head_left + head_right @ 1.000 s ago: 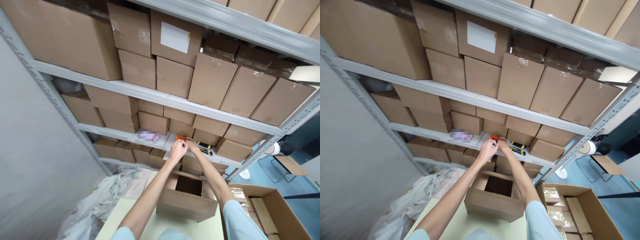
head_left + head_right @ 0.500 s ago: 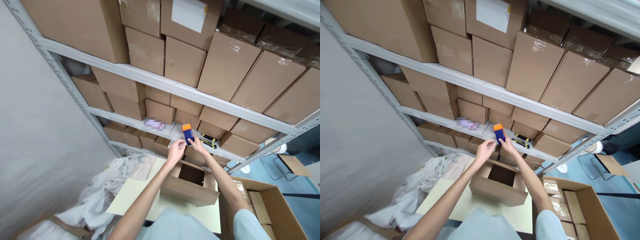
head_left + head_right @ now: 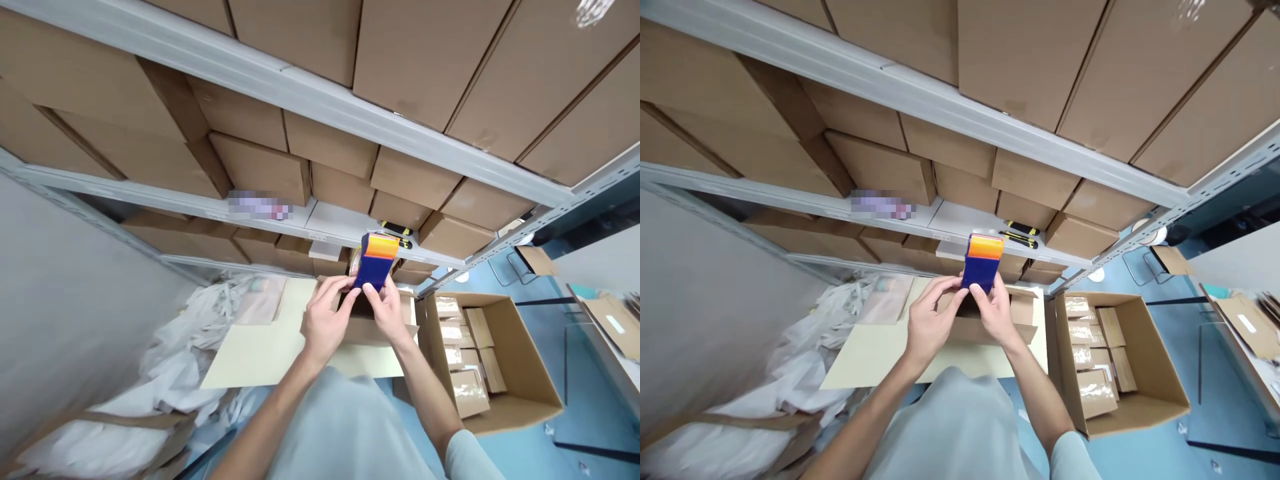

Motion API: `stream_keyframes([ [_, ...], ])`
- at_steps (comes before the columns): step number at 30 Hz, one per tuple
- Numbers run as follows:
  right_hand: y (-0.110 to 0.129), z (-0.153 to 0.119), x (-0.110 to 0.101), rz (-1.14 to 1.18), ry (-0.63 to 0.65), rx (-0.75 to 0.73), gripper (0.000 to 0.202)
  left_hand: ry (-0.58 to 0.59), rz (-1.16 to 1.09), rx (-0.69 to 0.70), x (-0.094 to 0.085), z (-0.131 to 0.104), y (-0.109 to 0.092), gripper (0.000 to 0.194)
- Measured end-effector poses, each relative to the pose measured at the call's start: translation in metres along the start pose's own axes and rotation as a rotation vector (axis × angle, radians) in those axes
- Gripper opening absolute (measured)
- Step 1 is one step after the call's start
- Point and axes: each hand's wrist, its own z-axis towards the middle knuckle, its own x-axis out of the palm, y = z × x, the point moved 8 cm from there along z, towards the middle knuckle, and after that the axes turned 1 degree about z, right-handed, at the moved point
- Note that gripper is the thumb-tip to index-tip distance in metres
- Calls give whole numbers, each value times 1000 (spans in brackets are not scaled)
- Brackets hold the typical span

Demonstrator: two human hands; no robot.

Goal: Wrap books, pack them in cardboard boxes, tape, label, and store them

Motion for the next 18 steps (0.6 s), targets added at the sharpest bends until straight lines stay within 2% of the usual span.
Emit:
stream_keyframes([
  [4,1,-17,1,6,99,53,58,87,-7,12,3,-18,-1,15],
  [8,-6,-31,-11,-39,79,93,59,160,-31,17,0,-27,-11,13],
  [13,-3,-56,-25,-185,138,60,55,142,-25,41,-22,-7,-50,41],
  [15,2,-66,-32,-251,174,30,50,206,0,57,-23,6,-70,40],
  [18,11,-78,-45,-345,202,-41,40,357,19,70,-12,17,-94,30],
])
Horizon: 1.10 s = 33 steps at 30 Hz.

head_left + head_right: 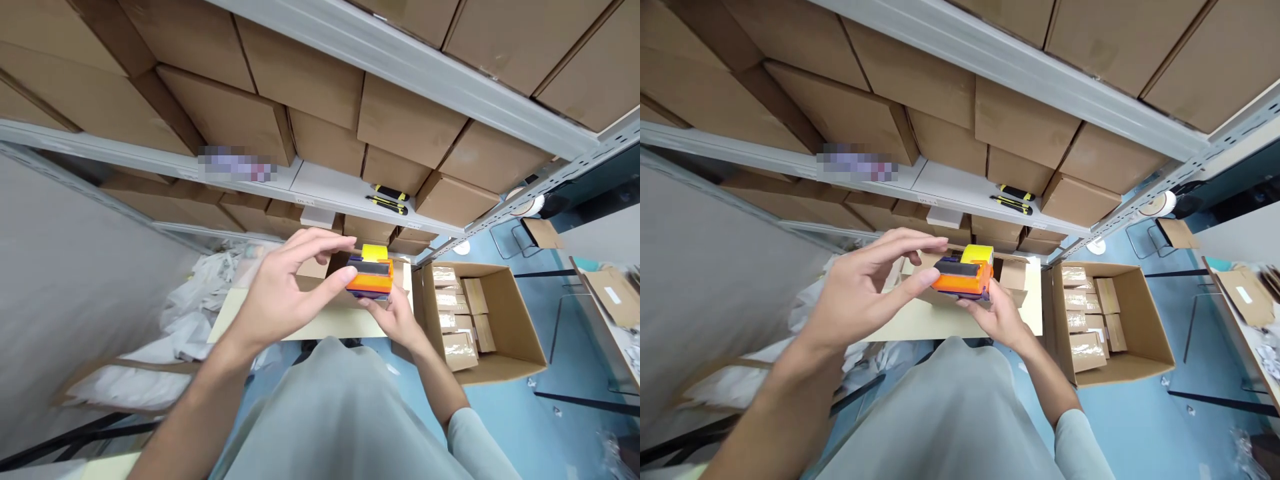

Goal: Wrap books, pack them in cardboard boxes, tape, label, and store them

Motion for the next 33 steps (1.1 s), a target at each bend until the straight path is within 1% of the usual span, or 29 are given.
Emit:
stream_keyframes([
  [3,4,-11,-16,-125,3,-76,26,91,26,-10,12,7,-16,24],
  [8,10,-26,-40,-332,6,-216,8,139,99,-2,35,12,-31,13],
  [10,12,-30,-49,-385,17,-257,7,190,99,-6,46,15,-32,12],
  [13,8,-36,-60,-426,43,-263,11,249,97,29,60,15,-32,14],
  [16,-2,-38,-69,-435,75,-225,8,215,145,119,69,11,-33,15],
  [18,-10,-37,-72,-437,106,-198,6,185,202,148,75,4,-31,16],
  [20,-15,-35,-72,-429,148,-201,6,159,248,132,80,-4,-25,18],
  [22,-16,-33,-69,-411,197,-220,8,114,264,76,81,-12,-17,19],
  [24,-15,-32,-66,-402,258,-212,10,51,252,-1,78,-21,-7,19],
  [27,-15,-36,-64,-423,404,-122,13,-21,191,-137,67,-34,10,18],
  [28,-15,-38,-65,-448,463,-81,14,-75,168,-186,58,-39,17,18],
  [30,-18,-43,-74,-518,562,8,19,-255,141,-299,30,-51,36,20],
  [31,-20,-44,-80,-552,598,49,23,-352,131,-368,15,-59,48,21],
  [32,-21,-42,-87,-578,628,86,27,-422,110,-444,2,-67,63,23],
  [33,-21,-39,-94,-591,654,115,30,-450,65,-524,-5,-75,79,27],
])
